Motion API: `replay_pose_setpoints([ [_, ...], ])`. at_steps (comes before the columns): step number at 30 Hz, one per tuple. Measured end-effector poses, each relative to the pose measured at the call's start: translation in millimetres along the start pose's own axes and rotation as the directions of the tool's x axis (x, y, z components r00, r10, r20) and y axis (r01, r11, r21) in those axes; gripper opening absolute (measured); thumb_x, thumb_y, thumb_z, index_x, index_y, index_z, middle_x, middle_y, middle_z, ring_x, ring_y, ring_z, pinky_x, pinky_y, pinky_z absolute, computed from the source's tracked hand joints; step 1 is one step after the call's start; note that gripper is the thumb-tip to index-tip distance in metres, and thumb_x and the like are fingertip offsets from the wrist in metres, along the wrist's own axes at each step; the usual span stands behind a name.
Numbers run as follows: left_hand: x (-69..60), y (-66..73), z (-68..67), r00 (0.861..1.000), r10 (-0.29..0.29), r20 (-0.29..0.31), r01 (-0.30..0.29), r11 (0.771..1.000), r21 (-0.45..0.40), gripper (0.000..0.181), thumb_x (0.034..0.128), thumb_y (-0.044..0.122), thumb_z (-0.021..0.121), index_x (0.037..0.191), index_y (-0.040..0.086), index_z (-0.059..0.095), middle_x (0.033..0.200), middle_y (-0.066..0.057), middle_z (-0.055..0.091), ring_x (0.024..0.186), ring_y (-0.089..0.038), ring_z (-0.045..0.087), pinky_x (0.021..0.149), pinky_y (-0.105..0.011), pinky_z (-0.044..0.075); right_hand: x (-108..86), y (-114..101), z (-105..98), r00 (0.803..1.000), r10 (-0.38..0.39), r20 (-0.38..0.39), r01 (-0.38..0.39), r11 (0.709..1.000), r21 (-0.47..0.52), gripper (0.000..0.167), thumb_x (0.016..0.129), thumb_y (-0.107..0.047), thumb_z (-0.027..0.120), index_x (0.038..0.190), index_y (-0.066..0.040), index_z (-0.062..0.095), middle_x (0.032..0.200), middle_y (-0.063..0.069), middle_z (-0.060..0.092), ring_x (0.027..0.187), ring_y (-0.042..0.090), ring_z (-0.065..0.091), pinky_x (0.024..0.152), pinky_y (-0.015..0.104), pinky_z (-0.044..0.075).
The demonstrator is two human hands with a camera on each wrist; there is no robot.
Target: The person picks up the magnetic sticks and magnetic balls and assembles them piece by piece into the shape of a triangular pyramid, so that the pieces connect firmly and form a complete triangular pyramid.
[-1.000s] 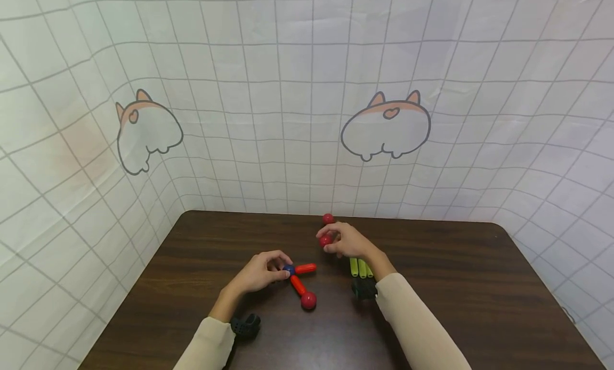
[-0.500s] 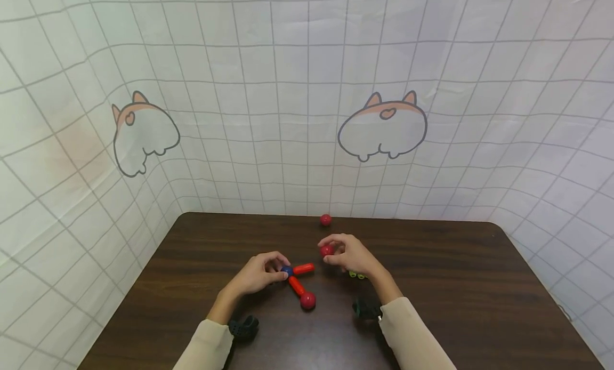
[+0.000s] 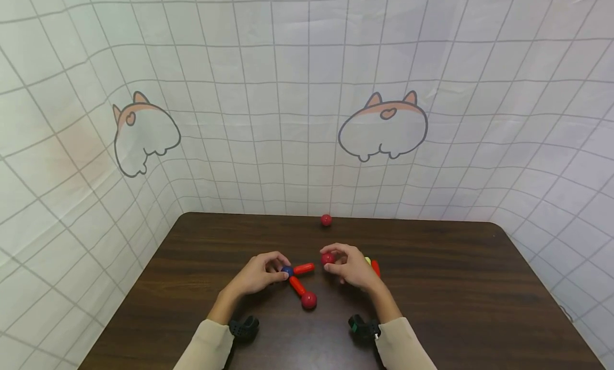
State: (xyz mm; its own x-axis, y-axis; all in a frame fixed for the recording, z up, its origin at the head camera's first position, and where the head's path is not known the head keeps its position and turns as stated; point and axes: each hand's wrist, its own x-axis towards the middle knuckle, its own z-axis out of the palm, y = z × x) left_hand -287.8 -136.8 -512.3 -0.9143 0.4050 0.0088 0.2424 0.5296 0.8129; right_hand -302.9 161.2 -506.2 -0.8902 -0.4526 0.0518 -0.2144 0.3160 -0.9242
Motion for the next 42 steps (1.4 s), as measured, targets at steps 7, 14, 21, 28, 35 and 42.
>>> replay_pose_setpoints([
  [7, 0.7, -0.6, 0.1, 1.0, 0.008, -0.004, -0.008, 1.0, 0.003, 0.019, 0.0934, 0.022, 0.075, 0.111, 0.018, 0.07, 0.09, 0.0, 0.066, 0.071, -0.014, 0.059, 0.061, -0.029, 0.049, -1.3, 1, 8, 1.0, 0.023, -0.011, -0.022, 0.999, 0.029, 0.04, 0.094, -0.006, 0.072, 0.132, 0.0, 0.061, 0.114, 0.023, 0.06, 0.052, 0.012, 0.048, 0.046, 0.024, 0.046],
  [14, 0.1, -0.7, 0.6, 1.0, 0.003, -0.009, -0.003, 1.0, 0.01, 0.018, 0.0929, 0.022, 0.076, 0.11, 0.019, 0.07, 0.09, 0.0, 0.066, 0.071, -0.014, 0.059, 0.061, -0.029, 0.049, -1.7, 0, 14, 0.998, 0.069, 0.004, -0.069, 0.997, 0.021, 0.04, 0.095, -0.009, 0.072, 0.133, -0.004, 0.061, 0.12, 0.021, 0.06, 0.054, 0.013, 0.051, 0.047, 0.023, 0.047],
  [21, 0.3, -2.4, 1.5, 1.0, 0.006, -0.011, -0.006, 1.0, 0.007, 0.018, 0.0926, 0.022, 0.076, 0.11, 0.019, 0.071, 0.089, 0.0, 0.066, 0.069, -0.013, 0.059, 0.06, -0.028, 0.049, -1.0, 3, 20, 0.998, 0.068, -0.001, -0.068, 0.997, 0.025, 0.04, 0.094, -0.005, 0.072, 0.132, -0.004, 0.061, 0.122, 0.023, 0.06, 0.056, 0.015, 0.052, 0.046, 0.025, 0.047],
  [28, 0.7, -2.0, 1.2, 1.0, 0.002, -0.011, -0.002, 1.0, 0.006, 0.018, 0.0926, 0.022, 0.076, 0.11, 0.019, 0.071, 0.089, 0.0, 0.066, 0.069, -0.013, 0.059, 0.06, -0.029, 0.049, -0.2, 3, 26, 0.996, 0.089, -0.014, -0.09, 0.996, -0.024, 0.037, 0.095, -0.006, 0.071, 0.13, -0.009, 0.063, 0.123, 0.019, 0.062, 0.055, 0.018, 0.054, 0.049, 0.026, 0.05],
  [35, 0.1, -0.4, 1.0, 1.0, 0.002, -0.009, -0.002, 1.0, 0.005, 0.019, 0.0928, 0.021, 0.076, 0.111, 0.019, 0.071, 0.089, 0.0, 0.066, 0.069, -0.012, 0.058, 0.06, -0.028, 0.048, -1.1, 2, 23, 0.996, 0.089, 0.003, -0.088, 0.994, -0.056, 0.036, 0.095, -0.008, 0.071, 0.13, -0.007, 0.063, 0.119, 0.019, 0.062, 0.055, 0.017, 0.053, 0.048, 0.026, 0.05],
  [42, -0.8, 1.8, 0.6, 1.0, -0.007, -0.007, 0.007, 1.0, 0.01, 0.019, 0.0932, 0.023, 0.075, 0.111, 0.02, 0.07, 0.089, 0.0, 0.066, 0.07, -0.013, 0.058, 0.061, -0.028, 0.048, -2.4, 1, 20, 0.996, 0.09, 0.029, -0.087, 0.993, -0.083, 0.035, 0.095, -0.007, 0.069, 0.13, -0.007, 0.064, 0.115, 0.019, 0.062, 0.054, 0.017, 0.052, 0.049, 0.026, 0.049],
])
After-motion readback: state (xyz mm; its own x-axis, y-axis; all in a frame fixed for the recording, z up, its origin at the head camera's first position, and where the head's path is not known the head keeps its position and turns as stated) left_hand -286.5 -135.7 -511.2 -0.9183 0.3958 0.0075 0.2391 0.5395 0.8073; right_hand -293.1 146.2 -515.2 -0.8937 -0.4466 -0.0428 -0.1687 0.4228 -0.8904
